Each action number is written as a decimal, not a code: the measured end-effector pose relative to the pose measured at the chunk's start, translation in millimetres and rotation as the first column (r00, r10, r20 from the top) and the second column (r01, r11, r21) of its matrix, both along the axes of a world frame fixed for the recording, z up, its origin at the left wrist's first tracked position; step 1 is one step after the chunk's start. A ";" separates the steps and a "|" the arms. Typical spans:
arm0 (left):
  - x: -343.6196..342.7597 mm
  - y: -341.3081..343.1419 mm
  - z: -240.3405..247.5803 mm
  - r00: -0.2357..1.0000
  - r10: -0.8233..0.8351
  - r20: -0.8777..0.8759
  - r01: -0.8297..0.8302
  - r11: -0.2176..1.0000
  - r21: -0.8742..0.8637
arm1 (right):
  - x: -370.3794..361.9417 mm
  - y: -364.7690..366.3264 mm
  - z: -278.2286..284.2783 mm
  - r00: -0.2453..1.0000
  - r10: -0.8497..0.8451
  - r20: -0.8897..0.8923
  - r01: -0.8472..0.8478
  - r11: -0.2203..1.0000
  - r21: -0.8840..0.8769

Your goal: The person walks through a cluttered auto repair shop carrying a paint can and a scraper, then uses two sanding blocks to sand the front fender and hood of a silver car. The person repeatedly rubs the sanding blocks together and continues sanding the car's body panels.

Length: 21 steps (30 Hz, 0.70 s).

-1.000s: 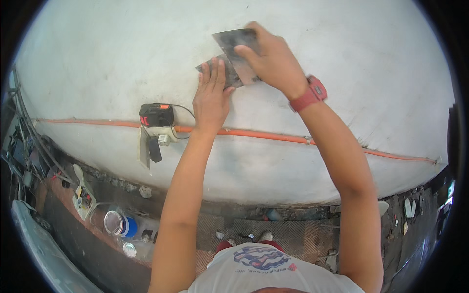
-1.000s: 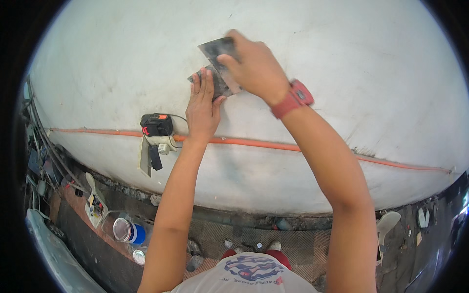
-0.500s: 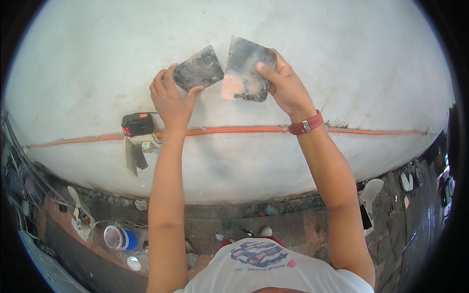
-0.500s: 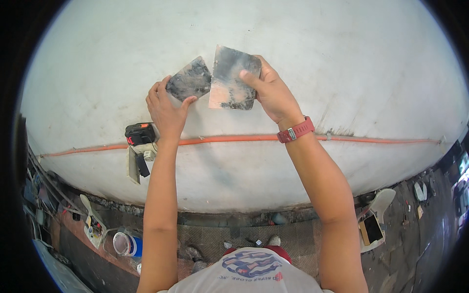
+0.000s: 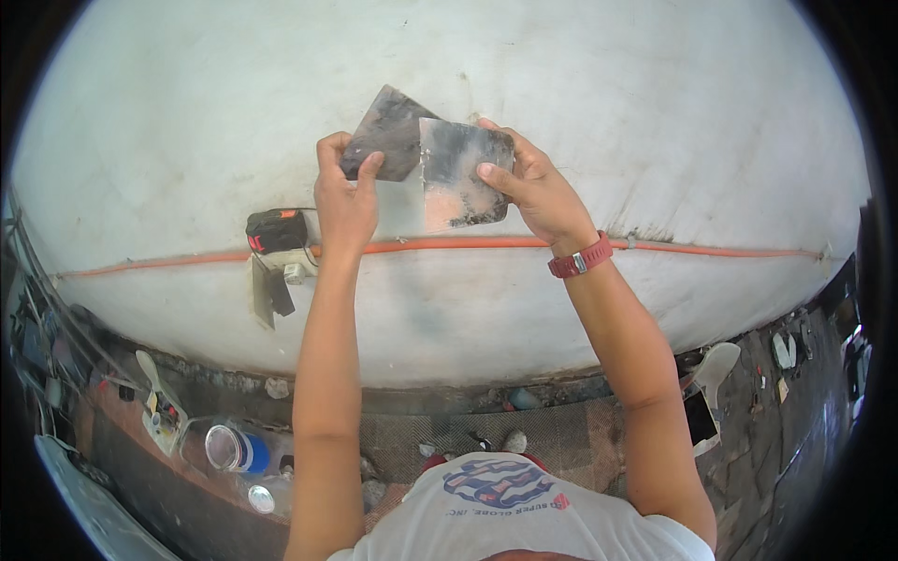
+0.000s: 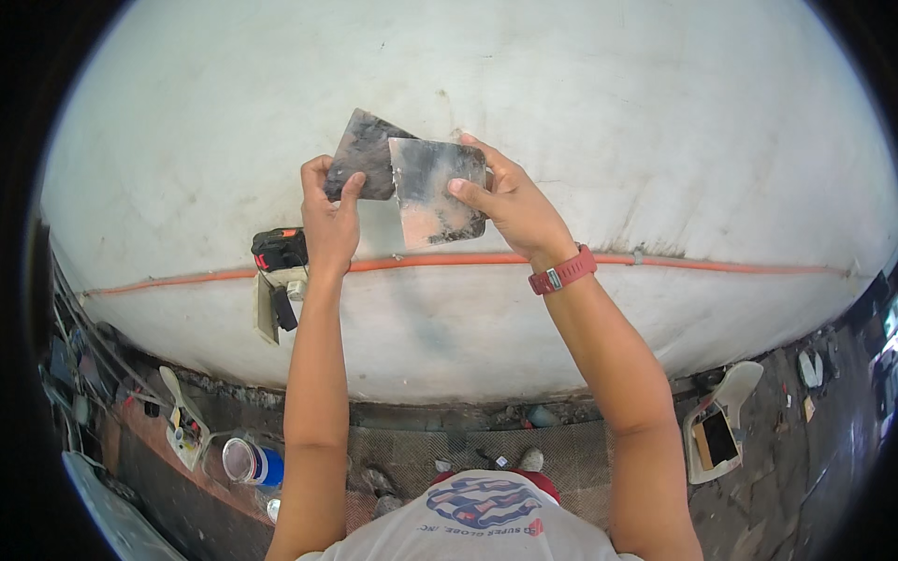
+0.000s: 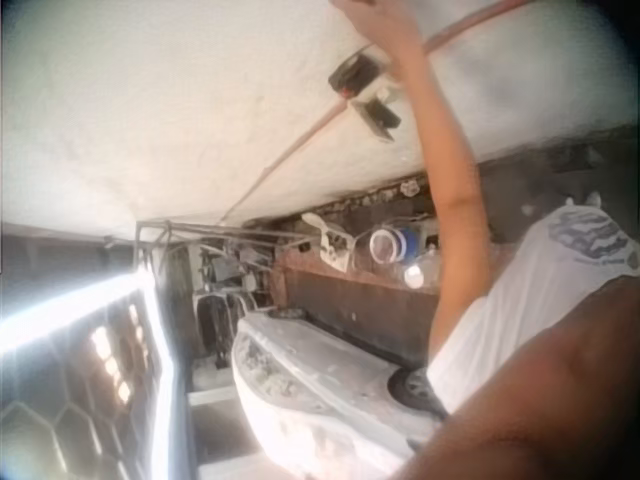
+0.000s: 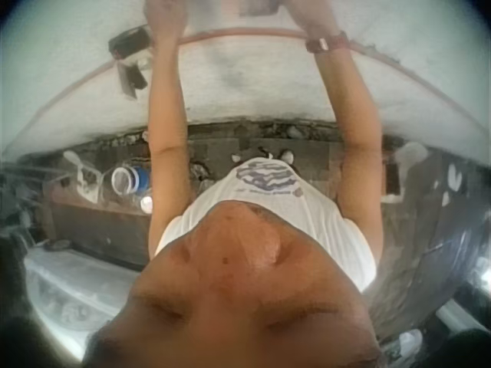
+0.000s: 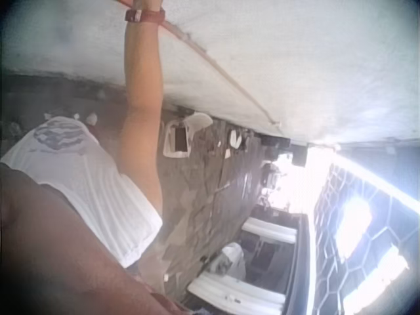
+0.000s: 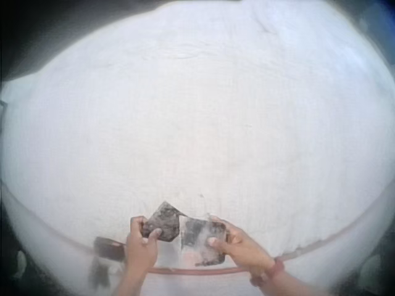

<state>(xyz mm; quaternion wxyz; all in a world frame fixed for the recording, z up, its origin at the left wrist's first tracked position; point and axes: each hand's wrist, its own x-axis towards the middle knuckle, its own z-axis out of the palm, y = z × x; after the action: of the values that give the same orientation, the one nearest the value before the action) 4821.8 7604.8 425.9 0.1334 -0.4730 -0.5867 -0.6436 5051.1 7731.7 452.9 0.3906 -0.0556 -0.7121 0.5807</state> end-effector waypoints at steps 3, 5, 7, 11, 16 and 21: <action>9.7 -1.6 -1.7 0.948 -0.296 0.119 0.291 0.955 0.059 | -6.8 -13.2 0.3 0.998 0.062 0.005 -0.062 0.998 0.004; 11.4 -2.5 -3.9 0.863 -0.466 0.193 0.455 0.885 0.102 | -9.2 -18.7 2.0 0.997 0.073 -0.023 -0.072 0.997 0.038; 11.1 -5.1 -8.4 0.768 -0.582 0.268 0.565 0.812 0.144 | -14.2 -18.9 1.1 0.997 0.019 -0.076 -0.016 0.999 0.044; 42.1 -12.1 -37.3 0.406 -0.728 0.553 0.500 0.683 0.532 | -32.7 -25.6 2.1 0.958 -0.083 -0.273 0.057 0.993 -0.101; 64.2 -0.6 -49.0 0.286 -0.748 0.599 0.625 0.619 0.476 | -48.9 -33.8 -3.0 0.927 -0.184 -0.326 0.198 0.980 0.009; 18.1 9.2 -56.3 0.608 -0.567 0.555 0.430 0.823 0.371 | -29.9 -14.9 32.3 0.722 -0.470 -0.507 0.502 0.861 -0.083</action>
<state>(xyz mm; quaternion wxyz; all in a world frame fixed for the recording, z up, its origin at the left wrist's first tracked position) 4839.9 7614.0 369.6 -0.2150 -0.3514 -0.3716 -0.8320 5021.2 7716.8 485.2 0.7048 -0.0725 -0.5600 0.4294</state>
